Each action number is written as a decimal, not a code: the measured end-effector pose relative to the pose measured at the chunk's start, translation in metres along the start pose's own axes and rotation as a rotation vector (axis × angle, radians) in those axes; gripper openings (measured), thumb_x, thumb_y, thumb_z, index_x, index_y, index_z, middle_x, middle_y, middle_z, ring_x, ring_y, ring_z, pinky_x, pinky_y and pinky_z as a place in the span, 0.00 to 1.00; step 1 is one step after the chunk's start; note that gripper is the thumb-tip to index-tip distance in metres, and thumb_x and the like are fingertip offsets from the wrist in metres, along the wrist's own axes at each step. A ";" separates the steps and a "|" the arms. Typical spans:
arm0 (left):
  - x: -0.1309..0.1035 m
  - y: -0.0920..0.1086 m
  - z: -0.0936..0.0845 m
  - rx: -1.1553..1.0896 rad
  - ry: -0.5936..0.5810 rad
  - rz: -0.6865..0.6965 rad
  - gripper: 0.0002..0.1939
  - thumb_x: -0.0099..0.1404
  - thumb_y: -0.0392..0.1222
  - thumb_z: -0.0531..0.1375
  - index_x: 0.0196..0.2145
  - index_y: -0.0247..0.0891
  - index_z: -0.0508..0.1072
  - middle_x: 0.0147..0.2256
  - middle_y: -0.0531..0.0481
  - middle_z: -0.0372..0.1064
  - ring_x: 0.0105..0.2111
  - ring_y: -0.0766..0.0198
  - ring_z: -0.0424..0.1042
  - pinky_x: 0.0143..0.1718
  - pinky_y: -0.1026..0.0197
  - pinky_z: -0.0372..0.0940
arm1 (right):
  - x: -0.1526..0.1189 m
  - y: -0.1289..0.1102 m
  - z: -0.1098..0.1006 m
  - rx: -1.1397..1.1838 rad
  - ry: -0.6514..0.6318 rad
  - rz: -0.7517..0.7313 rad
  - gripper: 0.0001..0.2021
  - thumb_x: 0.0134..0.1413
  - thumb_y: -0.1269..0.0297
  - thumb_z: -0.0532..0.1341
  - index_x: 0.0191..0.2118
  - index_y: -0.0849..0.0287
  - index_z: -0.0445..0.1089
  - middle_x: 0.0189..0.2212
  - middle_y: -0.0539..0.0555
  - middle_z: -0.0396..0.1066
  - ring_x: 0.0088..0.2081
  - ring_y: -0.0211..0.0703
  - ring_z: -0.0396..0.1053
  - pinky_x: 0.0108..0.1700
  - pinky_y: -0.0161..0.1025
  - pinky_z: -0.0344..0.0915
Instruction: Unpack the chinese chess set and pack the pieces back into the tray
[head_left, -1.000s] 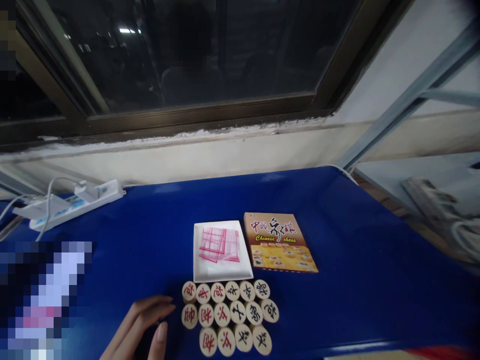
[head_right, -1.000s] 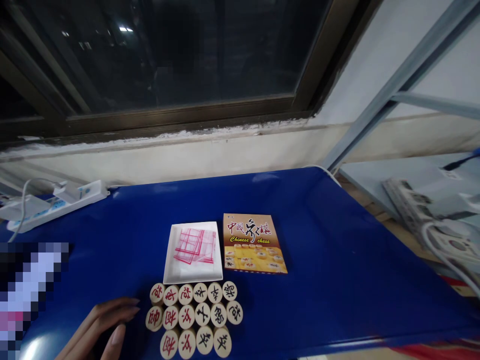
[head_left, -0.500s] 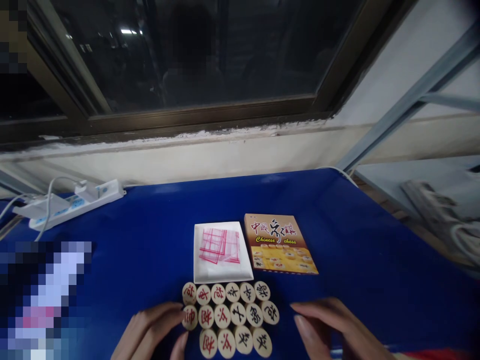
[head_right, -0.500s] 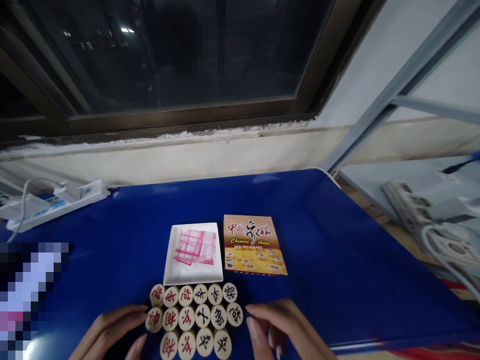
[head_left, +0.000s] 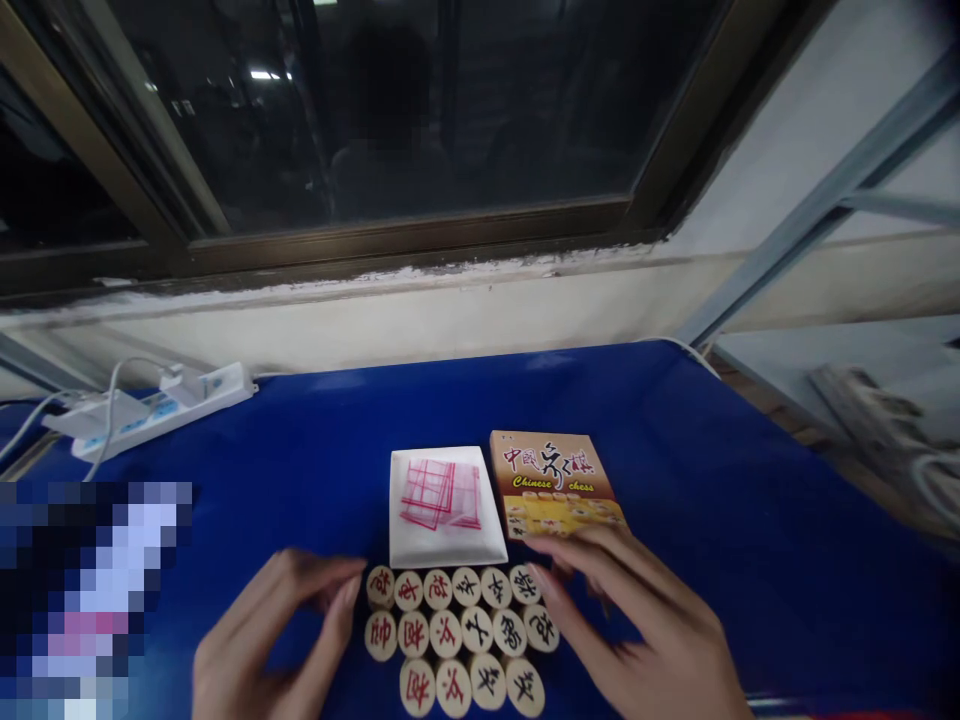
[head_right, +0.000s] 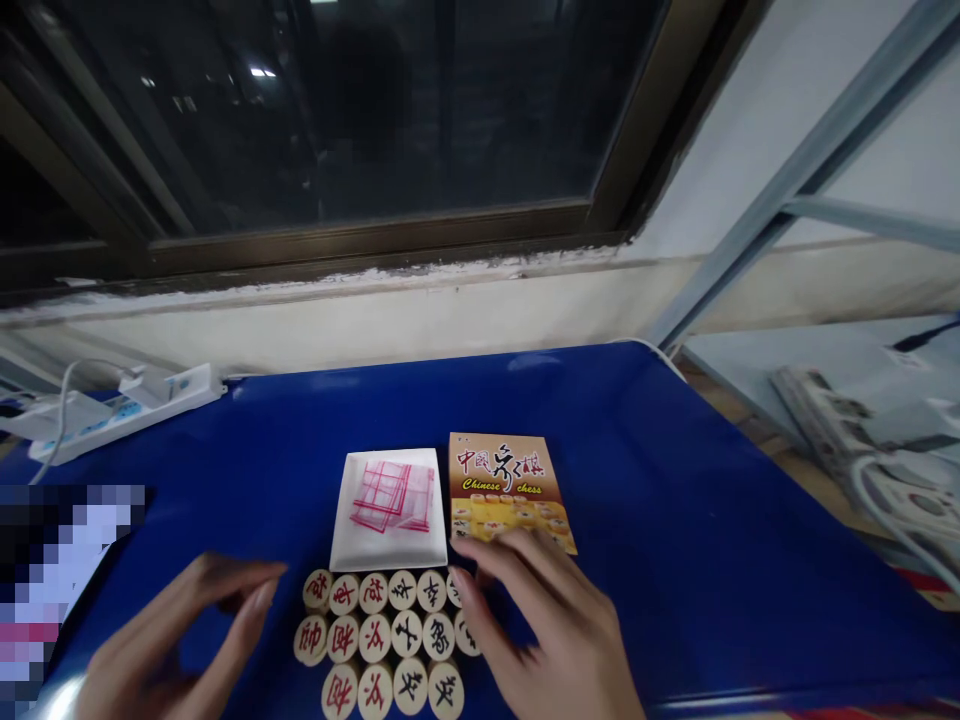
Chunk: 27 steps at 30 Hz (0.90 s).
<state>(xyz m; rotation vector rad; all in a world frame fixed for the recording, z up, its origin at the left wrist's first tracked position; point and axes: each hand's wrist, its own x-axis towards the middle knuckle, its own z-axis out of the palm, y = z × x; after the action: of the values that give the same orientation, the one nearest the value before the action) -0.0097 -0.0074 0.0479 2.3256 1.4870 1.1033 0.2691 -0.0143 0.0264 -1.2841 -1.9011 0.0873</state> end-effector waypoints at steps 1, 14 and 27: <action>0.017 -0.003 0.001 -0.006 -0.033 0.027 0.05 0.71 0.40 0.60 0.43 0.44 0.76 0.28 0.56 0.72 0.25 0.68 0.71 0.28 0.65 0.64 | 0.015 0.002 0.003 -0.011 -0.049 -0.036 0.08 0.65 0.69 0.59 0.46 0.54 0.72 0.35 0.50 0.76 0.38 0.39 0.76 0.40 0.36 0.72; 0.092 -0.044 0.046 -0.207 -0.078 -0.014 0.10 0.73 0.42 0.57 0.38 0.38 0.77 0.29 0.53 0.72 0.23 0.70 0.65 0.25 0.65 0.58 | 0.091 0.035 0.050 -0.233 -0.541 -0.044 0.04 0.55 0.68 0.65 0.36 0.56 0.77 0.24 0.51 0.74 0.29 0.46 0.72 0.27 0.40 0.52; 0.091 -0.039 0.050 -0.228 -0.167 -0.093 0.13 0.71 0.47 0.59 0.50 0.42 0.75 0.42 0.49 0.73 0.31 0.66 0.69 0.31 0.63 0.63 | 0.088 0.031 0.042 0.011 -0.436 0.002 0.07 0.58 0.72 0.59 0.30 0.55 0.69 0.23 0.46 0.65 0.25 0.35 0.64 0.28 0.36 0.55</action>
<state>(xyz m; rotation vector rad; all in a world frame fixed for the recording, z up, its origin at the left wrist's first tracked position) 0.0161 0.0999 0.0381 2.1152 1.3209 0.9729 0.2519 0.0865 0.0352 -1.3383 -2.2593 0.4067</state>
